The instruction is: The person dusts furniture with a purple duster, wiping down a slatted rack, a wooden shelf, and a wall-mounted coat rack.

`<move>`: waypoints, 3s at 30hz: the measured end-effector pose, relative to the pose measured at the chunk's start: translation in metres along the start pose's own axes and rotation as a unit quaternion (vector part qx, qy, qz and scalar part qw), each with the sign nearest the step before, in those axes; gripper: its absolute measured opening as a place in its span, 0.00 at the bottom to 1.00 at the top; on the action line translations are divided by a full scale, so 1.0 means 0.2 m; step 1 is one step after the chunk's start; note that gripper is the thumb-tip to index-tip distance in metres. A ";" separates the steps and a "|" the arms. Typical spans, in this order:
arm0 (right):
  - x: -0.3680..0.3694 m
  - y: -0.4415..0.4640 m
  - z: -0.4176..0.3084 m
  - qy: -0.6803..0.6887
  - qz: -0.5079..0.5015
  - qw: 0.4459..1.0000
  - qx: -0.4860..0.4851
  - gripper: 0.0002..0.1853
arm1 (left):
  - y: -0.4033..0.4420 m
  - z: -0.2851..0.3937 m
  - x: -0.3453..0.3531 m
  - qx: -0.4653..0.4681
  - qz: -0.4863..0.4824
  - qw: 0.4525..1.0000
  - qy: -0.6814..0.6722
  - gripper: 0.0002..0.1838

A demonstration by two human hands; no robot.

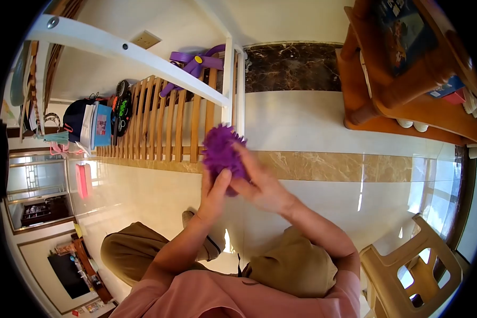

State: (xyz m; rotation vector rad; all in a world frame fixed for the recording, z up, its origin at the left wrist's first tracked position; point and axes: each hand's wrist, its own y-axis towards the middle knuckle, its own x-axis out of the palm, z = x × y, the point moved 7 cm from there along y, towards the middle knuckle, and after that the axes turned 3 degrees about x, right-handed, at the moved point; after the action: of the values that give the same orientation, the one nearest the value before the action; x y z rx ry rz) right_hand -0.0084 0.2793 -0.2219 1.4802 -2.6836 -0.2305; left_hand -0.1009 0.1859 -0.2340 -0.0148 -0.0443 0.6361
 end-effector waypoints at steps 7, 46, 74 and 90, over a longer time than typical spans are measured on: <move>-0.01 -0.05 0.17 0.122 0.016 0.986 0.110 0.28 | 0.14 0.09 -0.32 -0.051 0.218 0.966 -0.128 0.20; -0.01 -0.37 0.58 0.136 0.213 0.929 0.272 0.06 | 0.35 -0.29 -0.76 0.074 0.174 0.894 0.406 0.24; 0.44 0.28 0.18 -0.392 -0.070 0.898 -0.186 0.08 | 0.28 -0.28 -1.06 0.042 0.185 0.882 0.431 0.25; 0.46 0.29 0.16 -0.431 -0.076 0.879 -0.187 0.11 | 0.79 -0.05 -1.47 -0.057 0.078 0.814 0.572 0.26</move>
State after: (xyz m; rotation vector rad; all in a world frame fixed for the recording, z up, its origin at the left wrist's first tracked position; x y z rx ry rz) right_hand -0.1094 0.2357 -0.2454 1.7159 -2.7823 -1.6709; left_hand -0.4304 0.1386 -0.2597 -0.5244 1.1066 0.7044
